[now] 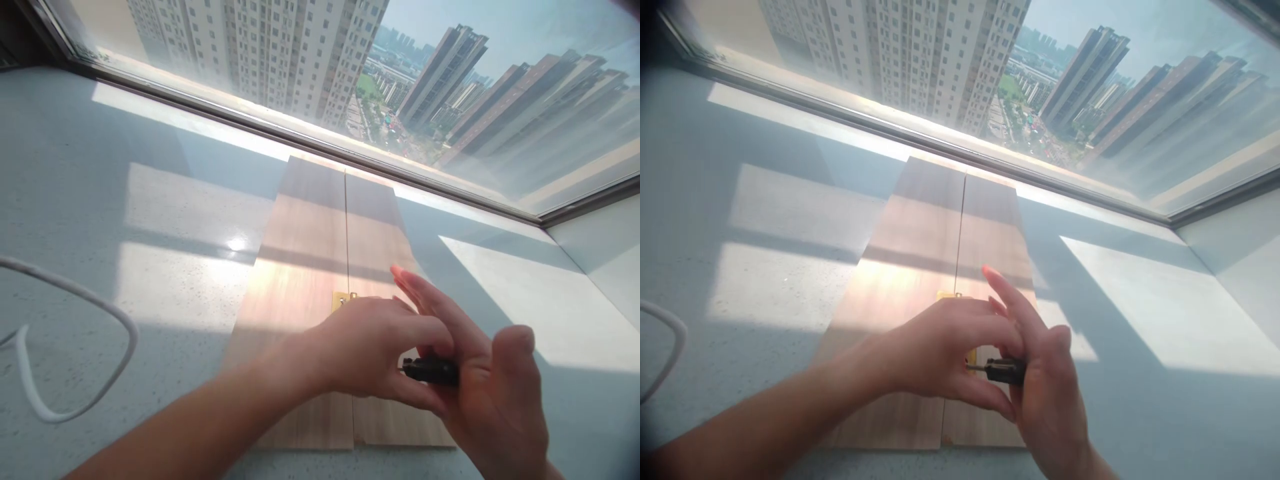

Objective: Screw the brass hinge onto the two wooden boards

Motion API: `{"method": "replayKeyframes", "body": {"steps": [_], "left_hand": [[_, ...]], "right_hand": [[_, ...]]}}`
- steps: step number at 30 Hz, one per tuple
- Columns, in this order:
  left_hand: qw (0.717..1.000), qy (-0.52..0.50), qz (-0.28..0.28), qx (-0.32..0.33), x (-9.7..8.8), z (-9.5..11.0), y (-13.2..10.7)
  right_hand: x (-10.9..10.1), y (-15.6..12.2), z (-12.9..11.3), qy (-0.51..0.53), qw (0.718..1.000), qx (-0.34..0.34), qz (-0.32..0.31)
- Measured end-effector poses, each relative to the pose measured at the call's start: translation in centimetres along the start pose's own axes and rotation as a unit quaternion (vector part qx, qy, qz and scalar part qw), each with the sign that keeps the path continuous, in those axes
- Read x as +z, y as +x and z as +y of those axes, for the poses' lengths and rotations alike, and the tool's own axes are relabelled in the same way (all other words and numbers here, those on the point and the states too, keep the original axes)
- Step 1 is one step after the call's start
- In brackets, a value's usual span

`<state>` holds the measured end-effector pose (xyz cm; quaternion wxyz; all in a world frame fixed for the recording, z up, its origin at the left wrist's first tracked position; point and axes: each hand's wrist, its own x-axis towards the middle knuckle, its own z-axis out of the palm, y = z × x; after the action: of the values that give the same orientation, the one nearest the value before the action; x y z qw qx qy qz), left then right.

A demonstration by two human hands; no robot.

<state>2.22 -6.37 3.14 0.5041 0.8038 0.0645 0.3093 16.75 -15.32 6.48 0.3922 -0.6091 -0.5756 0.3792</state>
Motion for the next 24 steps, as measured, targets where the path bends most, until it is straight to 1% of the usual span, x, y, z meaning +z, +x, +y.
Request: {"method": "replayKeyframes", "body": {"steps": [2, 5, 7, 9, 11, 13, 15, 16, 18, 20, 22, 24], "left_hand": [[1.0, 0.012, 0.004, 0.001, 0.7, -0.2, 0.0], [1.0, 0.015, 0.016, 0.004, 1.0, -0.4, -0.1], [0.999, 0.025, 0.029, 0.006, 0.9, -0.4, -0.2], [0.999, 0.031, 0.041, 0.015, 0.9, -0.4, -0.3], [0.998, 0.033, 0.049, 0.028, 0.9, -0.4, -0.3], [0.998, 0.038, 0.045, 0.034, 0.9, -0.4, -0.2], [0.998, 0.051, 0.032, 0.033, 0.8, -0.4, -0.2], [0.997, 0.061, 0.024, 0.03, 0.7, -0.3, -0.2], [0.997, 0.071, 0.017, 0.02, 0.6, -0.2, -0.2], [0.998, 0.065, 0.018, 0.005, 0.6, -0.1, -0.2], [0.998, 0.062, 0.013, -0.012, 0.6, 0.0, -0.2], [0.997, 0.076, 0.004, -0.023, 0.6, 0.0, -0.2]], "right_hand": [[-0.1, 0.2, -0.2, 0.061, 0.998, 0.002, -0.003], [-0.2, 0.5, -0.3, 0.161, 0.987, 0.02, 0.008], [-0.1, 0.6, -0.3, 0.232, 0.97, 0.061, 0.046], [0.1, 0.8, -0.2, 0.289, 0.947, 0.107, 0.095], [0.3, 1.0, -0.1, 0.323, 0.93, 0.13, 0.12], [0.4, 1.1, 0.1, 0.333, 0.928, 0.122, 0.111], [0.3, 1.0, 0.8, 0.322, 0.938, 0.099, 0.08], [0.2, 0.8, 1.2, 0.304, 0.947, 0.083, 0.057], [-0.2, 0.3, 2.3, 0.226, 0.973, 0.04, 0.01], [-0.7, -0.2, 3.4, 0.114, 0.993, -0.017, -0.018], [-1.4, -0.7, 3.9, 0.028, 0.997, -0.063, -0.033], [-2.3, -0.9, 4.0, -0.01, 0.994, -0.097, -0.038]]}}
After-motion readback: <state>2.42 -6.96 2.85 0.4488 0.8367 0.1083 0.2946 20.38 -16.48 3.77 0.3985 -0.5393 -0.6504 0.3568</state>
